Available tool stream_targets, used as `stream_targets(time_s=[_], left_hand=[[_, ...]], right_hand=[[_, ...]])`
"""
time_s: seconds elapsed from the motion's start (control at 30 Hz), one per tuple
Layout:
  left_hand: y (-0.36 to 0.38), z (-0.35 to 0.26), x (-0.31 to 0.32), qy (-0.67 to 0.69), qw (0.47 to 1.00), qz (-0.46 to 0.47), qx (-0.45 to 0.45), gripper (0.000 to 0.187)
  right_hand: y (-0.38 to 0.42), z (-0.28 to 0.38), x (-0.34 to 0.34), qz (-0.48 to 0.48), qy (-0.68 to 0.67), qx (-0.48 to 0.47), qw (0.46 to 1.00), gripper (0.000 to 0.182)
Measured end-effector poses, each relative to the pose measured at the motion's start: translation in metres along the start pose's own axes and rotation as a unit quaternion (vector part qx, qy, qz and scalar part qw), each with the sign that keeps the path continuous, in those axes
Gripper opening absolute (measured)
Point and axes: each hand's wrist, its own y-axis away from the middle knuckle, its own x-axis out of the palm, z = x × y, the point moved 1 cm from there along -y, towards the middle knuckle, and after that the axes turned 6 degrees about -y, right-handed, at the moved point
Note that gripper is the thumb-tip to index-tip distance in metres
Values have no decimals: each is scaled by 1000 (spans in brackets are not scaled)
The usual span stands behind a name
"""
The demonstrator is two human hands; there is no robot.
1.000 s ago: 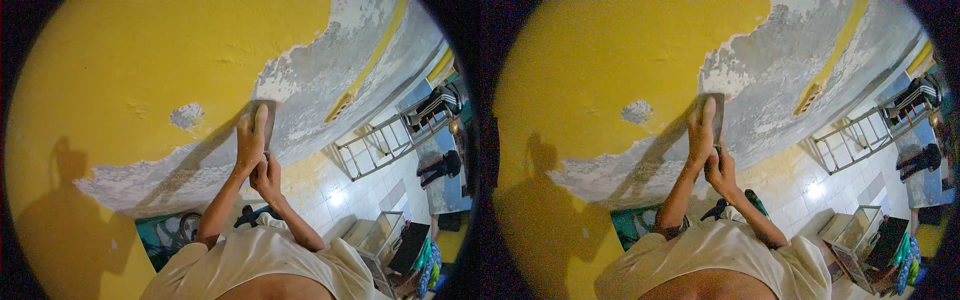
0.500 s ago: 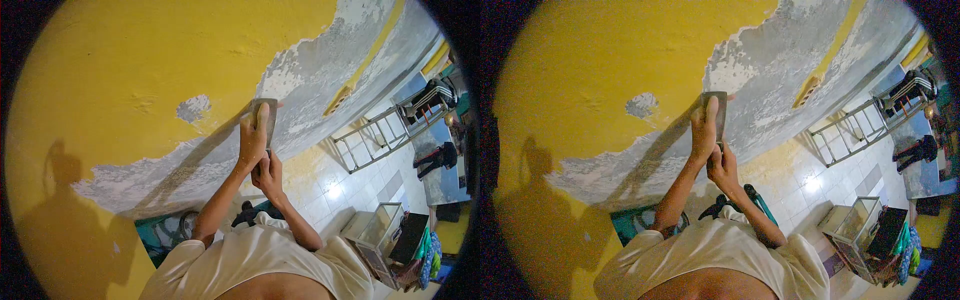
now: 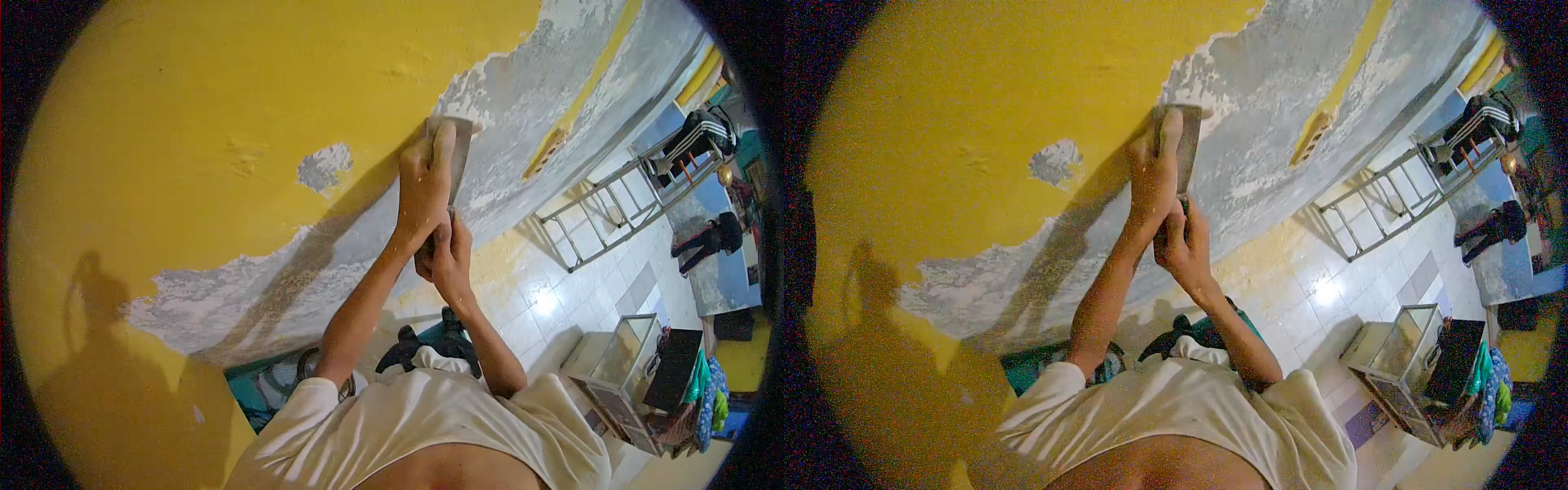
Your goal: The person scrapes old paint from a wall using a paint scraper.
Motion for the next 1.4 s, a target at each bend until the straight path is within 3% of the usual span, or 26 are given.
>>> stream_targets(time_s=[0.03, 0.07, 0.13, 0.2, 0.3, 0.33, 0.4, 0.43, 0.47, 0.53, 0.57, 0.67, 0.7, 0.73, 0.8, 0.83, 0.97, 1.03, 1.13, 1.17, 1.27, 1.4], left_hand=[[8, 8, 4, -58, 988, -86, 110, 40], [13, 7, 1, -57, 987, -87, 119, 40], [22, 12, -1, -28, 998, 19, -43, 42], [7, 17, 8, -12, 1000, -7, -24, 41], [-16, -31, 13, 33, 993, -30, 110, 40], [-12, -23, 14, 35, 992, -31, 117, 40], [2, 10, 14, -17, 996, -71, 46, 40], [5, 4, 19, -5, 980, -126, 157, 41], [0, 1, 19, -5, 979, -126, 161, 41], [-1, -5, 18, -38, 993, -97, 51, 41], [-9, -22, 17, -4, 997, -56, 54, 39], [-8, -6, 18, -3, 995, -72, 67, 37], [1, -2, 20, 29, 994, -83, 68, 36], [2, 2, 22, 30, 994, -80, 72, 36], [-2, 12, 24, 13, 992, -102, 76, 36], [-6, 0, 22, -4, 995, -88, 37, 36], [-8, -26, 21, 42, 994, -60, 83, 37], [6, -8, 19, 19, 998, -63, 25, 41], [-9, -9, 23, -17, 983, -138, 118, 40], [-10, -26, 18, -32, 995, -81, 54, 42], [3, -29, 19, -2, 994, -110, 9, 43], [6, -10, 18, -16, 990, -115, 78, 44]], right_hand=[[3, -7, -2, -6, -15, 12, 1000, 30], [5, -10, -2, -14, -32, 24, 999, 29], [6, -9, -7, -15, -8, 16, 1000, 31], [5, -14, -14, -20, -30, 52, 998, 37], [-14, 25, -7, 9, -30, 38, 999, 33], [-15, 28, -8, 20, -46, 31, 998, 33], [-4, 12, -18, -7, 62, 30, 998, 31], [-1, 12, -16, -3, 33, 35, 999, 30], [-7, 13, -17, -2, 33, 31, 999, 30], [-10, 23, -17, 4, 52, -8, 999, 29], [-16, 36, -13, 19, -58, 67, 996, 29], [-14, 44, -14, 14, 5, 59, 998, 29], [-12, 16, -22, 7, 72, -47, 996, 29], [-3, 27, -20, 27, 6, 63, 998, 30], [-8, 22, -21, 6, 27, 24, 999, 30], [-14, 28, -20, 26, 6, 30, 999, 30], [-14, 44, -18, 24, -21, 69, 997, 29], [-5, 36, -20, 27, -63, 126, 990, 29], [-15, 34, -21, 21, -20, 72, 997, 29], [-23, 46, -15, 35, -26, 53, 998, 30], [-17, 49, -23, 62, -38, 126, 989, 30], [-4, 37, -24, 48, -42, 153, 986, 33]])
